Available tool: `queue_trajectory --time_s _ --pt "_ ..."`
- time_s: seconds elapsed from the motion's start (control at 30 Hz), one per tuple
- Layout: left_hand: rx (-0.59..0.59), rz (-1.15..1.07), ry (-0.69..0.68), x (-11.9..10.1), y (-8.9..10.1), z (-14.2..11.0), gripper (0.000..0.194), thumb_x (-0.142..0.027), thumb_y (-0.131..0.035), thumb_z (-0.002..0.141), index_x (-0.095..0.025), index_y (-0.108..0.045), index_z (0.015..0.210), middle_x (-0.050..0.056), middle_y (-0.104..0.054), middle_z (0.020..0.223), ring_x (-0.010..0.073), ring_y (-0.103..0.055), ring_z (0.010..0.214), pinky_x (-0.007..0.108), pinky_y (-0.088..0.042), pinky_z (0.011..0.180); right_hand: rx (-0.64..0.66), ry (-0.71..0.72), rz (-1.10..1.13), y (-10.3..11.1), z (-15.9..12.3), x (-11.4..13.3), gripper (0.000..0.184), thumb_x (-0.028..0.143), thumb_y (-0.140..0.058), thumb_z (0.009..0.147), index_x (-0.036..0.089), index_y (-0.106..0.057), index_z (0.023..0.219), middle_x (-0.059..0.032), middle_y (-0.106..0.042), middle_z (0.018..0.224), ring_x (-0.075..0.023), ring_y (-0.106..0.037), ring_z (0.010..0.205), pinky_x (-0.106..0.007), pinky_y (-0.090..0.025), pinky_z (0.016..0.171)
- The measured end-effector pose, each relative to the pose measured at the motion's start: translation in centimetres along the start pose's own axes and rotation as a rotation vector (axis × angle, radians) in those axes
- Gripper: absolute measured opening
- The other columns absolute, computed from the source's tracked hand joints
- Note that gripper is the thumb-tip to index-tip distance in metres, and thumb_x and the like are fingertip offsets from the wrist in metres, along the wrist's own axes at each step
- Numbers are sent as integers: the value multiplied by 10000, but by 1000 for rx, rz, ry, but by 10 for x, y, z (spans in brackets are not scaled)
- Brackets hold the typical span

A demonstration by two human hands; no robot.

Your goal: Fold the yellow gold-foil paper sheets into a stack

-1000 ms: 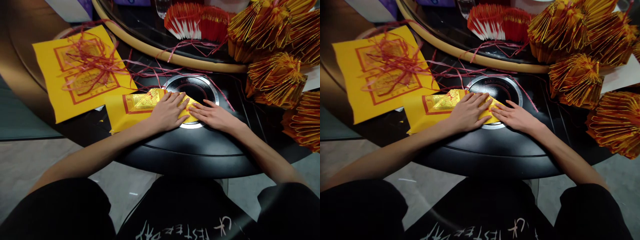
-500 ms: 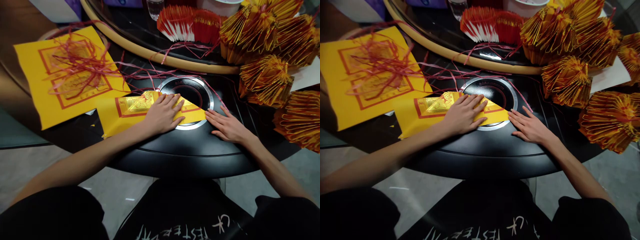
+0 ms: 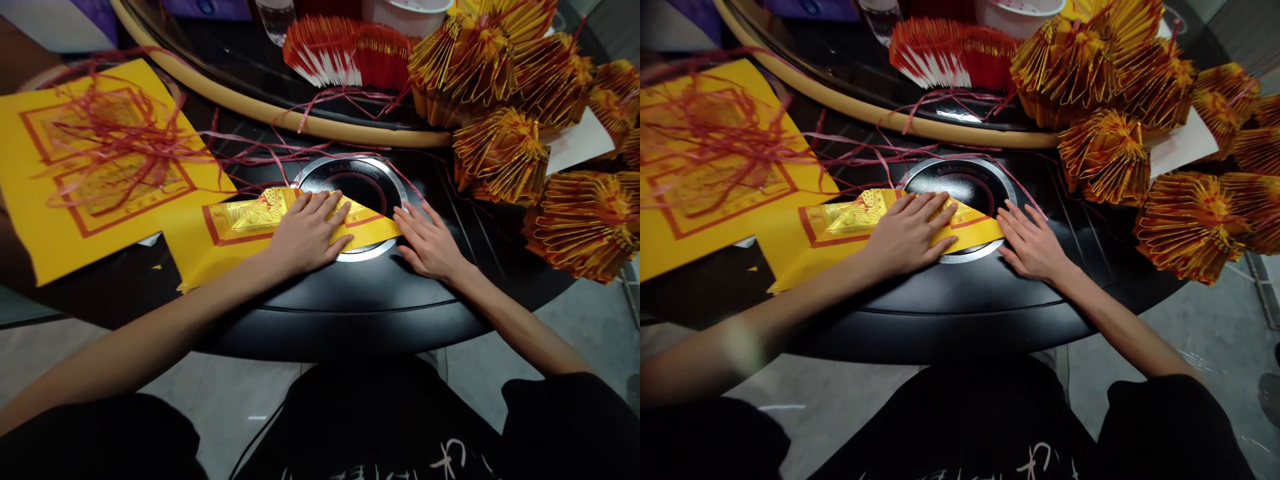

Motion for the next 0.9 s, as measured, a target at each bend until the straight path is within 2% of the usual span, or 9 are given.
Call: queue_trajectory --time_s 0.07,0.2,0.33,0.47,0.63,0.73,0.83,0.9 --pt "-2 11 9 0 1 0 644 -508 -454 1028 -193 -480 1589 159 -469 1650 373 -429 1511 574 -287 1244 13 -27 5 -9 24 14 642 464 -349 1090 83 -447 1596 -212 -473 1636 -340 -320 1599 -626 -214 1296" --pt "-5 49 2 0 1 0 649 -491 -461 1014 -169 -501 1577 175 -483 1636 379 -432 1508 571 -303 1236 37 -31 -9 -25 66 34 713 517 -345 1096 -10 -458 1562 -256 -456 1632 -348 -306 1603 -591 -182 1319" --pt "3 82 -6 -1 1 -1 649 -478 -462 1008 -133 -530 1553 201 -490 1625 386 -451 1498 559 -319 1232 74 -7 -11 -37 81 33 717 532 -370 1093 -18 -486 1538 -259 -481 1611 -355 -362 1575 -586 -202 1315" --pt "27 99 5 -1 0 -1 669 -523 -437 1029 -117 -518 1556 209 -464 1642 384 -439 1513 553 -312 1241 82 5 13 -33 61 24 648 492 -411 1090 61 -476 1570 -223 -467 1632 -342 -359 1580 -624 -213 1302" --pt "36 72 11 -1 -1 -1 671 -524 -429 1031 -130 -502 1569 201 -447 1656 382 -431 1519 564 -298 1248 68 -62 -21 -13 1 14 576 400 -378 1101 76 -490 1565 -209 -495 1616 -326 -396 1564 -617 -260 1288" --pt "20 54 8 0 -1 0 659 -523 -411 1032 -161 -501 1576 179 -457 1655 380 -436 1513 574 -299 1243 32 -117 -44 -2 -29 7 547 370 -353 1099 101 -520 1545 -191 -549 1582 -338 -413 1552 -650 -259 1274" --pt "-1 31 0 0 0 0 652 -515 -422 1025 -176 -509 1576 171 -482 1641 384 -449 1502 589 -310 1234 -67 -155 -32 8 -34 -1 494 360 -356 1091 146 -628 1443 -165 -680 1441 -351 -460 1509 -666 -256 1258" --pt "-10 33 -7 1 -1 0 657 -512 -422 1022 -155 -524 1564 189 -490 1630 395 -461 1491 598 -323 1224 -146 -200 -29 13 -24 -8 458 381 -363 1090 169 -725 1275 -152 -753 1256 -347 -565 1376 -621 -335 1214"
Point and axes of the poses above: each hand's wrist, its own z-axis towards the middle knuckle, its own y-axis out of the back of the hand, x = y × z, the point moved 6 cm from there along z, towards the middle knuckle
